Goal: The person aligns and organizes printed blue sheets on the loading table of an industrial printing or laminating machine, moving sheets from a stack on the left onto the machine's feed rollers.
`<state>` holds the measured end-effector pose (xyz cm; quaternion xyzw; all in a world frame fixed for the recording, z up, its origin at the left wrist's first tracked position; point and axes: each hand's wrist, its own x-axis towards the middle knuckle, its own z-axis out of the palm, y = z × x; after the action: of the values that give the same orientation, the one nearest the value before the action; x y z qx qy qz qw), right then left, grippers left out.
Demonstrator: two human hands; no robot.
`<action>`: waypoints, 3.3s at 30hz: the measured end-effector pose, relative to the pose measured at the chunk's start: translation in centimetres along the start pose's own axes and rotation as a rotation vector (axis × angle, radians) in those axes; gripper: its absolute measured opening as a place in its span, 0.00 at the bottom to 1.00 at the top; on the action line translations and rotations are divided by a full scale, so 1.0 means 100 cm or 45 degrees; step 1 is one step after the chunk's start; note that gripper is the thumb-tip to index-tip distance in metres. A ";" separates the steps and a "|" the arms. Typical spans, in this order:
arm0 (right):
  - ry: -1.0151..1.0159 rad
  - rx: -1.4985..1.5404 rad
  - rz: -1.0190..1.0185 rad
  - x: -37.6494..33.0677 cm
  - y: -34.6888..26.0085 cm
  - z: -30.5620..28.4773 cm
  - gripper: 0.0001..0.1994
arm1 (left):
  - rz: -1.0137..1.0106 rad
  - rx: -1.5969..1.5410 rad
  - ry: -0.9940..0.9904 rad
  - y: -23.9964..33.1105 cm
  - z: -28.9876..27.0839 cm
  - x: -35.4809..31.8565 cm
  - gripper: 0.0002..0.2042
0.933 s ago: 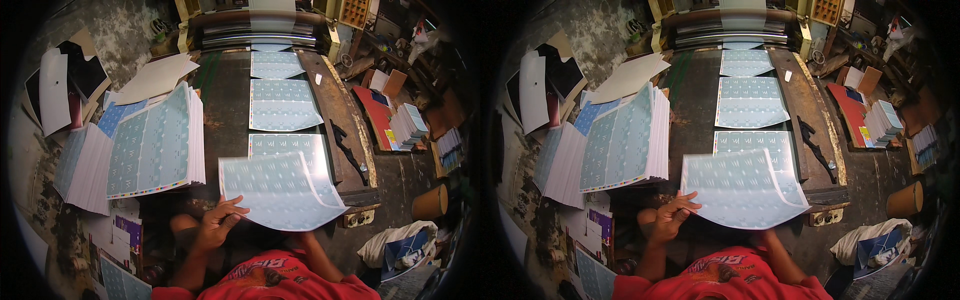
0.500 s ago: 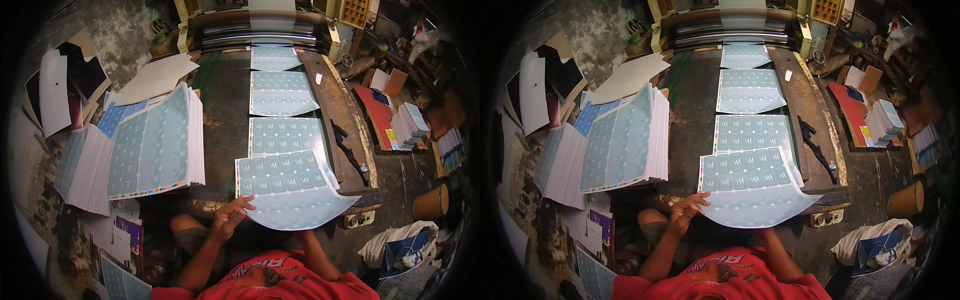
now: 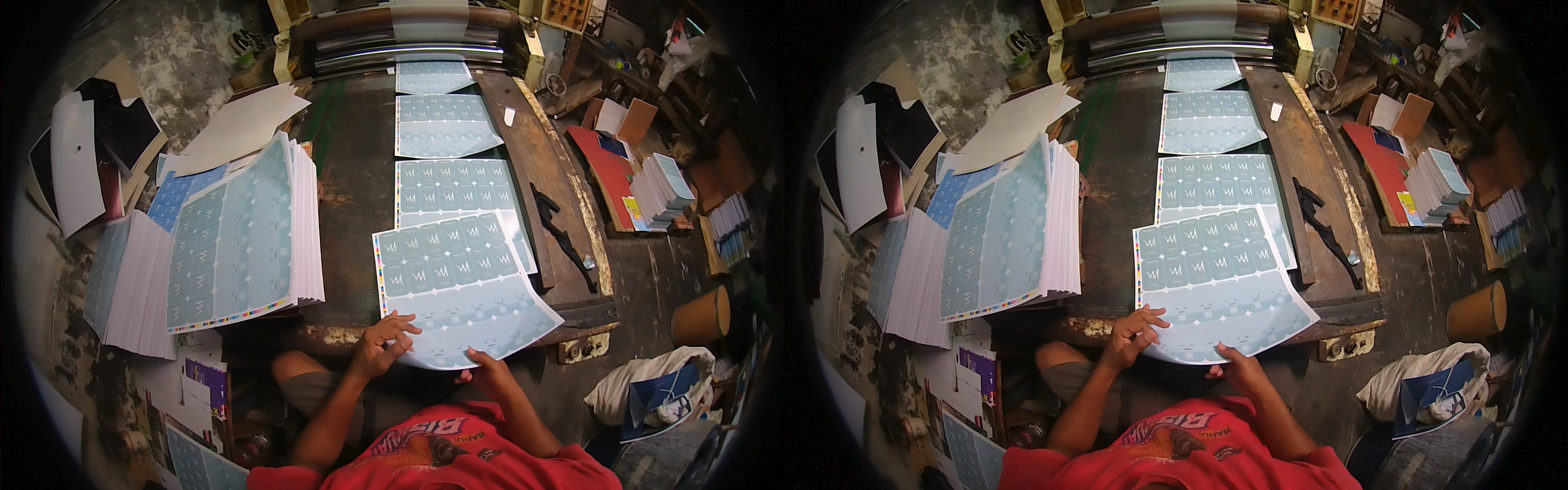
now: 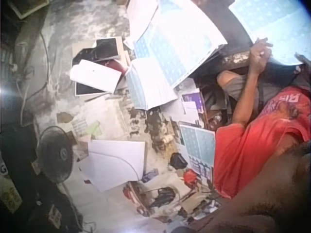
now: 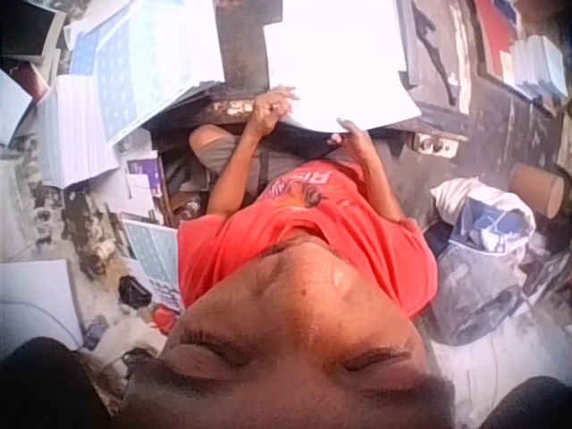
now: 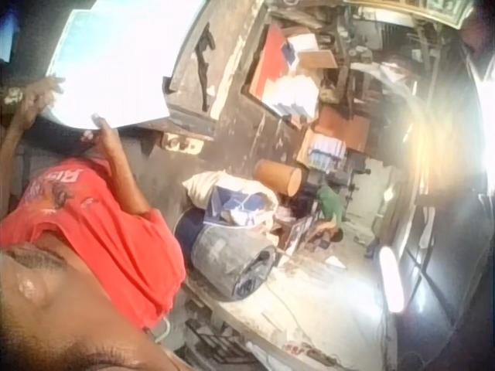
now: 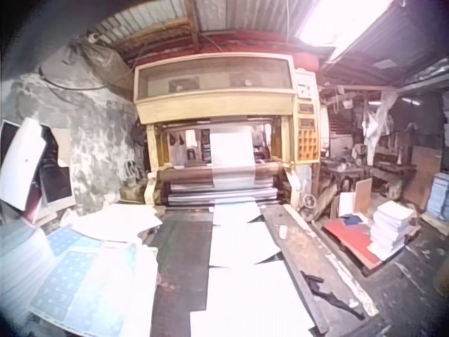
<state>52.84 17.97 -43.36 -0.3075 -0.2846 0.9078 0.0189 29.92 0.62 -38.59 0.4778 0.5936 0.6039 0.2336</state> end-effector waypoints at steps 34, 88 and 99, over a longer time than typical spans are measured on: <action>0.173 -0.001 -0.048 0.015 0.007 -0.004 0.21 | -0.224 0.962 0.824 0.126 -0.110 -0.007 0.17; 0.179 -0.071 0.122 -0.041 0.037 -0.001 0.24 | -0.089 1.338 0.842 0.112 -0.112 -0.017 0.17; 0.216 -0.020 -0.232 0.014 0.019 0.003 0.24 | -0.137 0.997 1.142 0.110 -0.103 -0.002 0.15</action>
<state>51.83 16.54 -44.92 -0.3563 -0.3157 0.8708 0.1229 24.36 -6.69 -26.66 0.1960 0.8362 0.4702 -0.2029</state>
